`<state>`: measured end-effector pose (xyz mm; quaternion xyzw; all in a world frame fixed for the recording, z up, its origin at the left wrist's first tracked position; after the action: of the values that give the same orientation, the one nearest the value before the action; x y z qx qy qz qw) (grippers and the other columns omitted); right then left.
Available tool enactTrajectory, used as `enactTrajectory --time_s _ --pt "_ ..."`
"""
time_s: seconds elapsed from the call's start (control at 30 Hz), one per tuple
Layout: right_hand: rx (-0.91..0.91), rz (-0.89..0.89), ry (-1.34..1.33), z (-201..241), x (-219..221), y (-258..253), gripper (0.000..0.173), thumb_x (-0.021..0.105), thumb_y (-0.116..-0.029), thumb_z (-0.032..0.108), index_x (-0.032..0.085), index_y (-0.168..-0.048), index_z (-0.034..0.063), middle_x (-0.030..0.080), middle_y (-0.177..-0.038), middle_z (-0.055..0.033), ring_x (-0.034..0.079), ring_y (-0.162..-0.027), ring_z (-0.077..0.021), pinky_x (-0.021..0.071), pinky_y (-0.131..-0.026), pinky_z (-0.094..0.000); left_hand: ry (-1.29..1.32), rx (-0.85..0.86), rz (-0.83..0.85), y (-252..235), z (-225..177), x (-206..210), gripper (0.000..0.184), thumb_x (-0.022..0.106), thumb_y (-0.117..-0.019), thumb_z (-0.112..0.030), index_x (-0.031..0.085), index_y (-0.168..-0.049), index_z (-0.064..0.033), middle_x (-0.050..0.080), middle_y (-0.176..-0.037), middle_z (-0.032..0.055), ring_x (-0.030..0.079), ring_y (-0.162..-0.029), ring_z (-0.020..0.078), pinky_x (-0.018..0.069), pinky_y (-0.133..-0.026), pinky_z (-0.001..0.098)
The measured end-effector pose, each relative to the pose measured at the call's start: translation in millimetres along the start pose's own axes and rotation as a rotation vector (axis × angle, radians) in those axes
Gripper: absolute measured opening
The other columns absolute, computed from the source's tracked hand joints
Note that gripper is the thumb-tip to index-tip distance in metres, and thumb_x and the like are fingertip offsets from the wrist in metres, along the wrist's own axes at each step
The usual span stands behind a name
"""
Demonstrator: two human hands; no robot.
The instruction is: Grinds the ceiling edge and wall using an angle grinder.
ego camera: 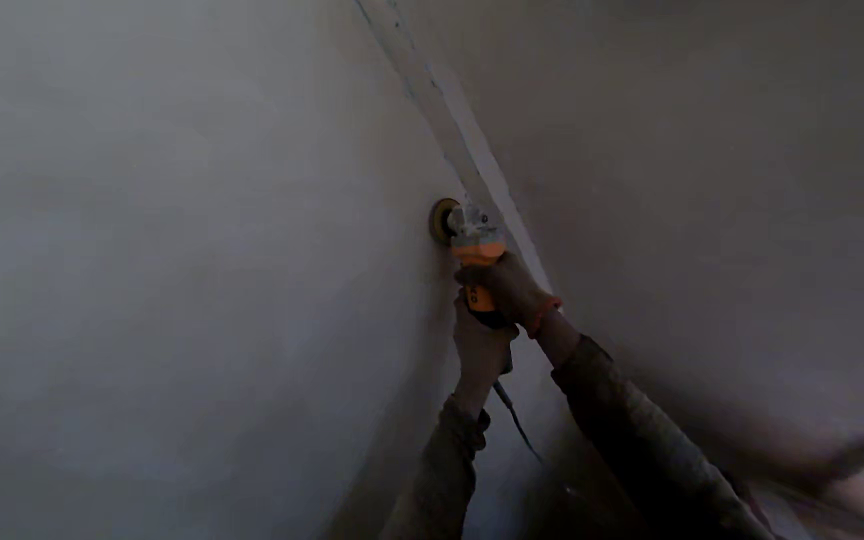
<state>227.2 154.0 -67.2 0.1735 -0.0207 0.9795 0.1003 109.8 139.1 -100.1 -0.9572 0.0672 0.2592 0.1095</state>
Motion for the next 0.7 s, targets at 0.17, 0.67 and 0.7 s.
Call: enactTrajectory --time_s 0.17,0.67,0.7 --pt "-0.145 -0.011 0.161 50 13 -3 0.045 0.079 -0.0868 0.038 0.064 -0.118 0.0087 0.068 -0.088 -0.0079 0.066 -0.071 -0.0172 0.0562 -0.061 -0.0359 -0.042 0.116 -0.096 -20 -61 -31 0.087 0.089 -0.0703 -0.01 0.043 -0.143 0.0023 0.065 -0.114 0.0199 0.067 -0.098 0.0243 0.0588 -0.085 0.0404" --pt "-0.062 0.022 0.09 36 -18 -11 0.045 0.075 -0.0872 0.042 0.064 -0.118 0.0114 0.067 -0.089 -0.0076 0.064 -0.069 -0.0169 0.0539 -0.057 -0.0346 -0.093 0.016 0.033 -35 -56 0 0.091 0.091 -0.0691 -0.015 0.041 -0.144 -0.0006 0.067 -0.109 0.0193 0.069 -0.096 0.0278 0.0591 -0.083 0.0454" --pt "-0.087 0.035 0.07 46 -14 -16 0.044 0.075 -0.0884 0.038 0.063 -0.12 0.0097 0.069 -0.091 -0.0088 0.066 -0.072 -0.0179 0.0563 -0.06 -0.035 -0.088 0.025 0.017 -37 -62 -3 0.09 0.091 -0.0701 -0.014 0.042 -0.144 0.0003 0.067 -0.109 0.0195 0.069 -0.095 0.0279 0.0589 -0.083 0.0454"
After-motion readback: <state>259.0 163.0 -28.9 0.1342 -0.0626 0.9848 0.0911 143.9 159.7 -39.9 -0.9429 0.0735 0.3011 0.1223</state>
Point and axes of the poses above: each hand's wrist, its own y-axis away from the middle knuckle, its own x-axis out of the palm, z = x × y, the point moved 6 cm from there along -y, towards the middle knuckle
